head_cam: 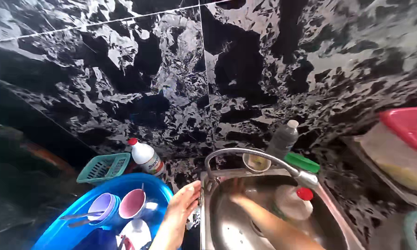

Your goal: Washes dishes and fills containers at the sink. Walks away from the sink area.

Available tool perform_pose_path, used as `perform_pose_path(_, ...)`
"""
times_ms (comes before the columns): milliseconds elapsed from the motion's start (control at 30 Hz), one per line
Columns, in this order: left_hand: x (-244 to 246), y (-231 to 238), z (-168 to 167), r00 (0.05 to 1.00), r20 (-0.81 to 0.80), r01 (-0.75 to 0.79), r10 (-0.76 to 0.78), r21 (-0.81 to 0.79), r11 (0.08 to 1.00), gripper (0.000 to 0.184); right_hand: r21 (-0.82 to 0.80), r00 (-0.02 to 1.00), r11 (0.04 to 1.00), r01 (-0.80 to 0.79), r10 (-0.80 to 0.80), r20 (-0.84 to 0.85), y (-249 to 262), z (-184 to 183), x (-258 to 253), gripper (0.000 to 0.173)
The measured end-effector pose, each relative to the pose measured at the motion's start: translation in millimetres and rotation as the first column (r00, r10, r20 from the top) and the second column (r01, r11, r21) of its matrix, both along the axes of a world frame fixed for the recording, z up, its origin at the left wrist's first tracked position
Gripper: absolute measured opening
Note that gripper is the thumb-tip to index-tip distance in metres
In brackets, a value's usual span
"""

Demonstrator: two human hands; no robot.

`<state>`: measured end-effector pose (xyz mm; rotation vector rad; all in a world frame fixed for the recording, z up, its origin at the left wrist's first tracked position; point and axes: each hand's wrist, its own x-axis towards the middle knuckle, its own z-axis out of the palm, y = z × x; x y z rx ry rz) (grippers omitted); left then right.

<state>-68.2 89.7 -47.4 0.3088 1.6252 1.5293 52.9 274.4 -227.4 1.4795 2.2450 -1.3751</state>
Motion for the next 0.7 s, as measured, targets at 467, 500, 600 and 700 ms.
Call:
perform_pose_path(467, 166.1, 147.3, -35.0, 0.842, 0.491, 0.232, -0.222, 0.04, 0.972, 0.044, -0.756, 0.114, 0.448, 0.478, -0.885, -0.452, 63.8, 107.8, 163.3, 0.038)
perform_pose_path(500, 182.3, 164.4, -41.1, 0.831, 0.528, 0.171, -0.176, 0.059, 0.984, 0.042, -0.787, 0.114, 0.482, 0.386, -0.871, -0.478, 65.2, 108.5, 161.9, 0.043)
perform_pose_path(600, 213.6, 205.5, -48.8, 0.759, 0.65, -0.14, -0.008, 0.175, 0.975, 0.043, -0.719, 0.136, 0.664, 0.206, -0.747, -0.651, 65.1, 107.9, 156.0, 0.043)
perform_pose_path(700, 219.7, 219.5, -61.6, 0.652, 0.753, -0.334, 0.087, 0.182, 0.925, 0.045, -0.633, 0.111, 0.726, 0.27, -0.676, -0.728, 65.1, 95.5, 153.5, 0.027)
